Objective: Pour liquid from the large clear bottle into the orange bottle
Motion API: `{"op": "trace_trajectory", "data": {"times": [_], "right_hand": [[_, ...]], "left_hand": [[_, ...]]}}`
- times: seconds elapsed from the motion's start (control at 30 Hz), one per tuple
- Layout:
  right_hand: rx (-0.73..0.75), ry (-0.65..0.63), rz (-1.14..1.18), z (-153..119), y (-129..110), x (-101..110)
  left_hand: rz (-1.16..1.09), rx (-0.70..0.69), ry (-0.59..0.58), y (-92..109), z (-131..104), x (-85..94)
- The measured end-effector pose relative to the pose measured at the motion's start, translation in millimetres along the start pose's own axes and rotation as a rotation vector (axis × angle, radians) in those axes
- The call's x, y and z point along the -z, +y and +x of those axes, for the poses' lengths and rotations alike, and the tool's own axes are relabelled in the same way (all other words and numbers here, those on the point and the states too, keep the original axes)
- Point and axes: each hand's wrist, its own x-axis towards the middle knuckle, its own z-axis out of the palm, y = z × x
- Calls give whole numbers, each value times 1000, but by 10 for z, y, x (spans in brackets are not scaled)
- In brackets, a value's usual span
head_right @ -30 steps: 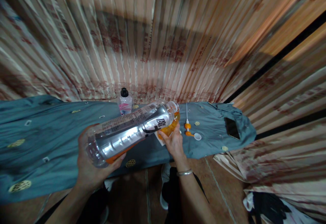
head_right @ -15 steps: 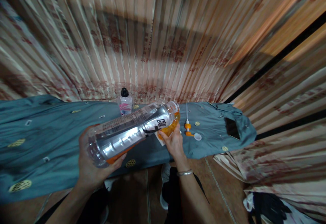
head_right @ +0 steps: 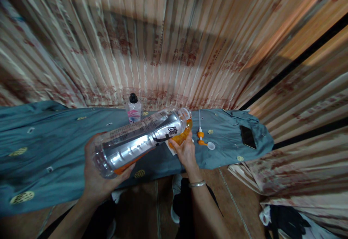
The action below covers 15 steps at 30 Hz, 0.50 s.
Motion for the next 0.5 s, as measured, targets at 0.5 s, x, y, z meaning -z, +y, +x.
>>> {"op": "trace_trajectory", "data": {"times": [0.5], "right_hand": [[-15,4,-3,-3,-19,6]], "left_hand": [[-5,43,4,13,-7,-9]]}}
